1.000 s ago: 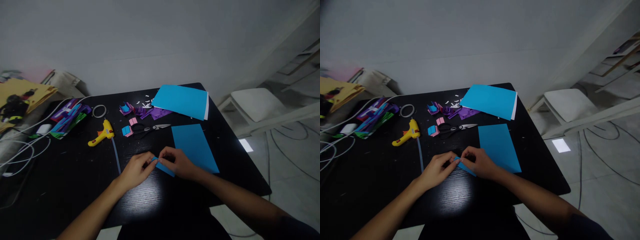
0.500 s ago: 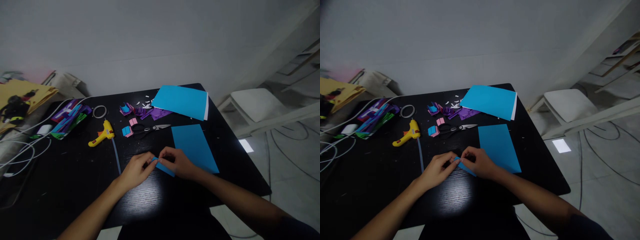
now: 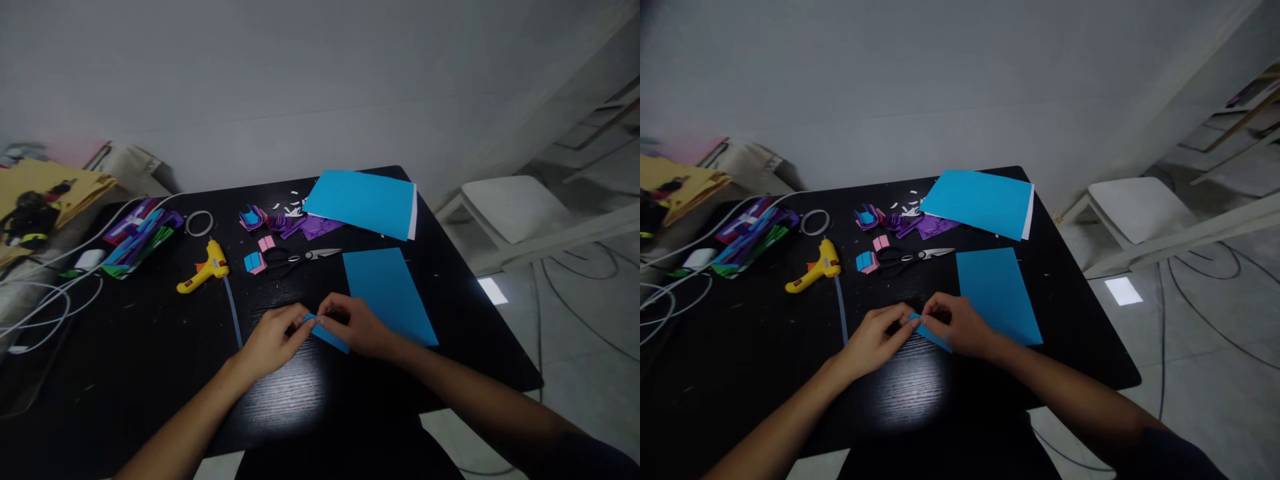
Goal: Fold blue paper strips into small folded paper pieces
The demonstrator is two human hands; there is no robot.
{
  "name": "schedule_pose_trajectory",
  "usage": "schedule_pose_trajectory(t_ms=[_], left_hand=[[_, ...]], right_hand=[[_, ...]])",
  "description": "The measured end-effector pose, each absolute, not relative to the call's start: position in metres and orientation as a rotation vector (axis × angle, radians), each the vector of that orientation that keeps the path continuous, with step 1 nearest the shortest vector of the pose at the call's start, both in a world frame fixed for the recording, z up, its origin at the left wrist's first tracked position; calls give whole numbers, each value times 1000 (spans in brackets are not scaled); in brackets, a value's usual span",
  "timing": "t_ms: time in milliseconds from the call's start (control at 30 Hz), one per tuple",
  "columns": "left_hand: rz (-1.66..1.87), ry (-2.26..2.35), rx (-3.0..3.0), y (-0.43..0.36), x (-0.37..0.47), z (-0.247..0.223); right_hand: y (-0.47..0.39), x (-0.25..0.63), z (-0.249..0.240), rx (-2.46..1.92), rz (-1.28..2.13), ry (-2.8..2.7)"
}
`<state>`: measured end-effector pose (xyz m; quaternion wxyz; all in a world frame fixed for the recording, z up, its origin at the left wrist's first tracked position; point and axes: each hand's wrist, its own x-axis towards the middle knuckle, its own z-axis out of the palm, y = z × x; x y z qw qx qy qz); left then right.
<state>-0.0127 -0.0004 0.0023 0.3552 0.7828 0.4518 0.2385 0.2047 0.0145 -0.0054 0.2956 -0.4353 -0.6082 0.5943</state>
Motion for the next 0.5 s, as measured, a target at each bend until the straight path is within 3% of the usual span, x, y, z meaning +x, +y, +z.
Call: schedule_pose_trajectory(t_ms=[500], left_hand=[[570, 1153, 2008, 2, -16, 3]], right_hand=[[13, 203, -8, -1132, 1538, -1666]])
